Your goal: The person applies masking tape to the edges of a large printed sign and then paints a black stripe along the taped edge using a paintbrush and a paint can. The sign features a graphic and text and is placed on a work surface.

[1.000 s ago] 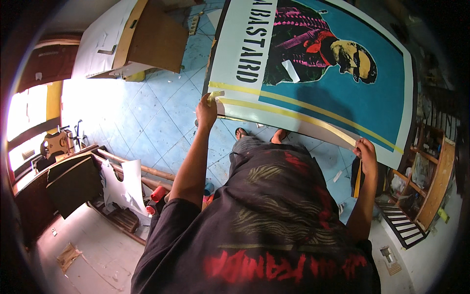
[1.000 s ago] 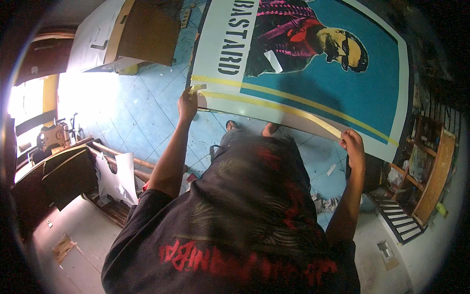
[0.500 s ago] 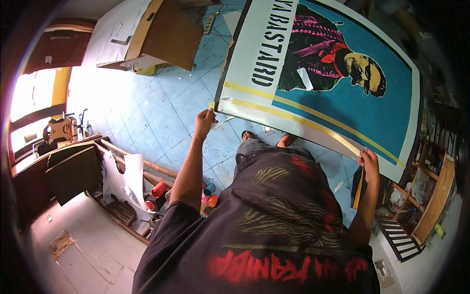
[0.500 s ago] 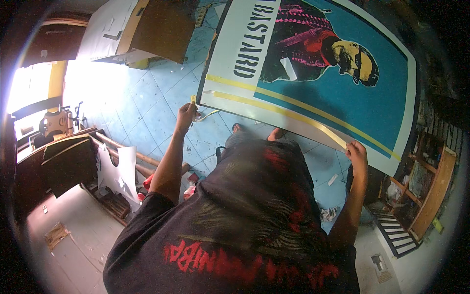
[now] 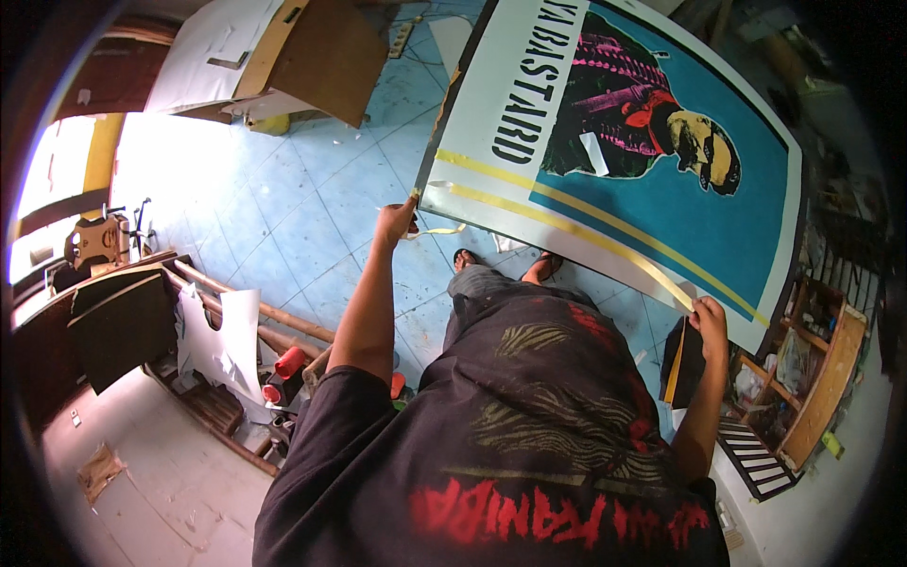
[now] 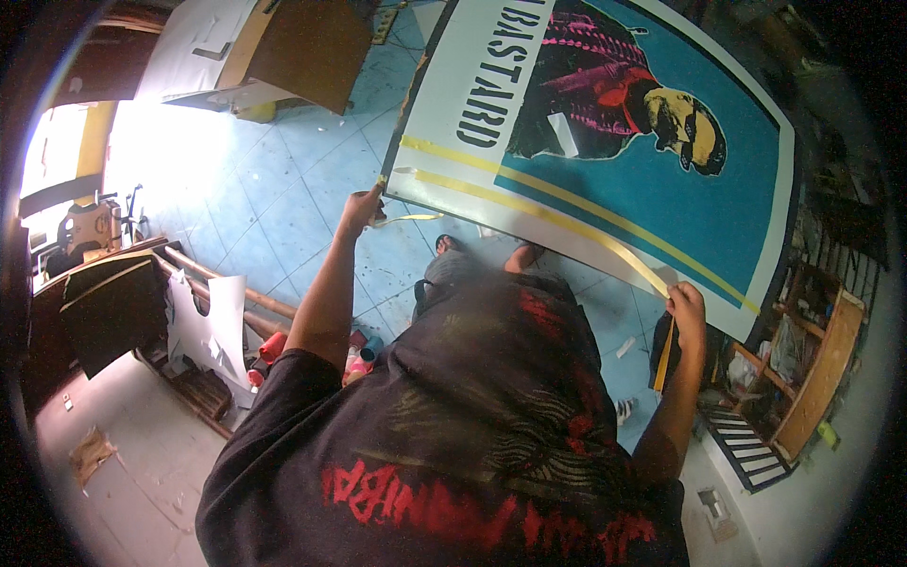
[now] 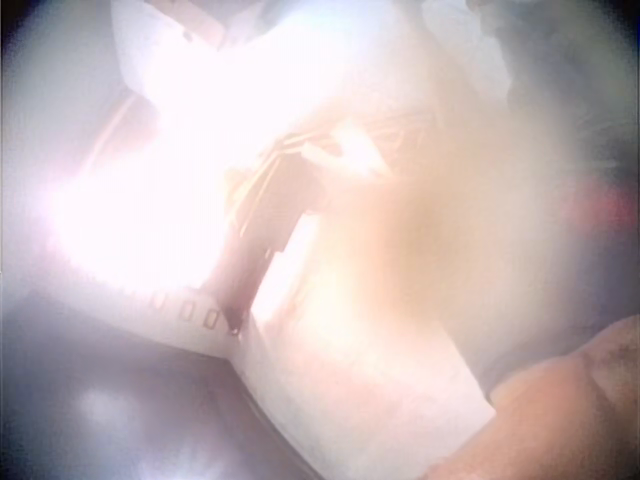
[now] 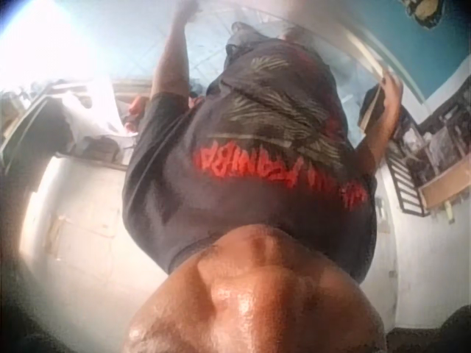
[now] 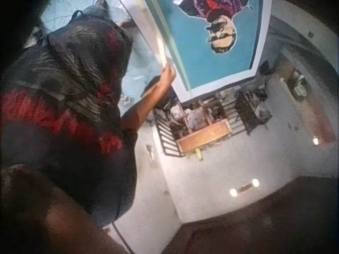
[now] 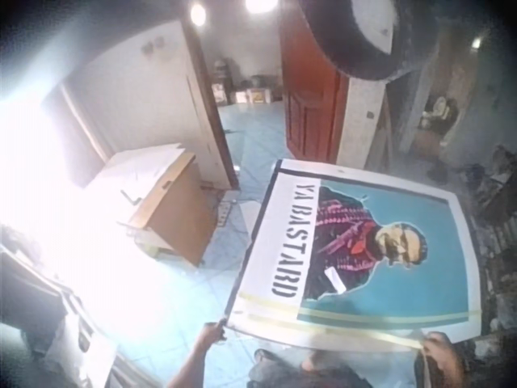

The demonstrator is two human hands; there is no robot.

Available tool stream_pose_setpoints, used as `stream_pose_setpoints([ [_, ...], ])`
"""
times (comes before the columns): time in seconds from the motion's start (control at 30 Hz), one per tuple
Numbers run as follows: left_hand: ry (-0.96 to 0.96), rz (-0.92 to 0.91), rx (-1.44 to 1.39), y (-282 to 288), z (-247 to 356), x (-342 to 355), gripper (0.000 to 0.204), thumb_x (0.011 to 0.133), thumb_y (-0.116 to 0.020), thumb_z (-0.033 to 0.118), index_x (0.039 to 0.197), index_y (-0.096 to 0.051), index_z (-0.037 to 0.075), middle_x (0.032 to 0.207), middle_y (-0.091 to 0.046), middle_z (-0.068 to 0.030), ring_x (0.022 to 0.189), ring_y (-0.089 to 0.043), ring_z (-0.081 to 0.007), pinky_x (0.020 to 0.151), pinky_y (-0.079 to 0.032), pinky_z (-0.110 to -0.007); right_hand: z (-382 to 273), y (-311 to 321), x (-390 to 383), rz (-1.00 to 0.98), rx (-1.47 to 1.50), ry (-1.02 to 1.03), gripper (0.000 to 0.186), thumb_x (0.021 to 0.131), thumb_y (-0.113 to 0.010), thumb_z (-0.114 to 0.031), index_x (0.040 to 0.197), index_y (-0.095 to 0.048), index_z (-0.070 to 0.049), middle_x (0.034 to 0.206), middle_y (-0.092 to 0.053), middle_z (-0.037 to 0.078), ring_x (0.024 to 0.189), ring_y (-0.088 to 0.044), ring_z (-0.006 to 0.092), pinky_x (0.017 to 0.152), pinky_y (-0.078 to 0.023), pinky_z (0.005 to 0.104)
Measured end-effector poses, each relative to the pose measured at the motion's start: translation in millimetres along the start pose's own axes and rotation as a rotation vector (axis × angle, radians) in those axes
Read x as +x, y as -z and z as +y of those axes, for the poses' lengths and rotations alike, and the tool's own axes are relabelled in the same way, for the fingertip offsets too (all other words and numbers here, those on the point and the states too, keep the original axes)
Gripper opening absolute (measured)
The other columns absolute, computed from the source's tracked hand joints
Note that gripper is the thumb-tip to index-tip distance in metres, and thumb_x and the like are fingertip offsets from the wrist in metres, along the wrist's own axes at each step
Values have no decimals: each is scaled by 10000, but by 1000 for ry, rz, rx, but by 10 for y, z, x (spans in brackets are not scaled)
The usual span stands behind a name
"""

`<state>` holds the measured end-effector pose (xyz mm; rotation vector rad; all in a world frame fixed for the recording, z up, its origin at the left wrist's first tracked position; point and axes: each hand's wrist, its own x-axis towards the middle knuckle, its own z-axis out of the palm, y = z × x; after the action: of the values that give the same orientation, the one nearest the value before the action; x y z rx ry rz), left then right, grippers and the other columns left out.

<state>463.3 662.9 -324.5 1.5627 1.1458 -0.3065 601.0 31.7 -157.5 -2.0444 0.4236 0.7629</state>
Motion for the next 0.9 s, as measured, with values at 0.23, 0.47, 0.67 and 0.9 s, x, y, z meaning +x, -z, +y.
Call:
stream_pose_setpoints([
  [0.23,-228,407,234,34,-11,68,528,782,-667,430,962,-630,-65,949,-642,-202,897,-630,-315,784,-507,-370,-42,-103,5,4,-15,11,187,906,-558,-219,787,-555,-76,709,-506,-28,658,-501,67,636,-426,232],
  [0.47,-869,304,537,-235,563,-347,326,782,-660,192,1102,-645,129,1053,-606,-122,986,-565,-320,883,-453,-417,-4,-94,-11,45,-4,25,180,908,-558,-221,808,-560,-70,712,-507,-32,659,-504,65,642,-430,236],
  [0.67,-929,185,810,-552,736,-342,233,768,-681,195,1000,-699,191,1026,-582,-88,1010,-534,-298,872,-446,-416,89,13,8,7,56,43,173,910,-558,-218,813,-564,-75,718,-507,-36,650,-494,58,629,-421,216],
  [0.9,-942,138,885,-627,808,-284,98,791,-636,167,869,-684,134,1009,-584,-98,1004,-538,-295,867,-447,-412,222,74,27,25,96,37,174,913,-555,-211,801,-558,-78,702,-507,-33,640,-495,60,619,-416,213],
])
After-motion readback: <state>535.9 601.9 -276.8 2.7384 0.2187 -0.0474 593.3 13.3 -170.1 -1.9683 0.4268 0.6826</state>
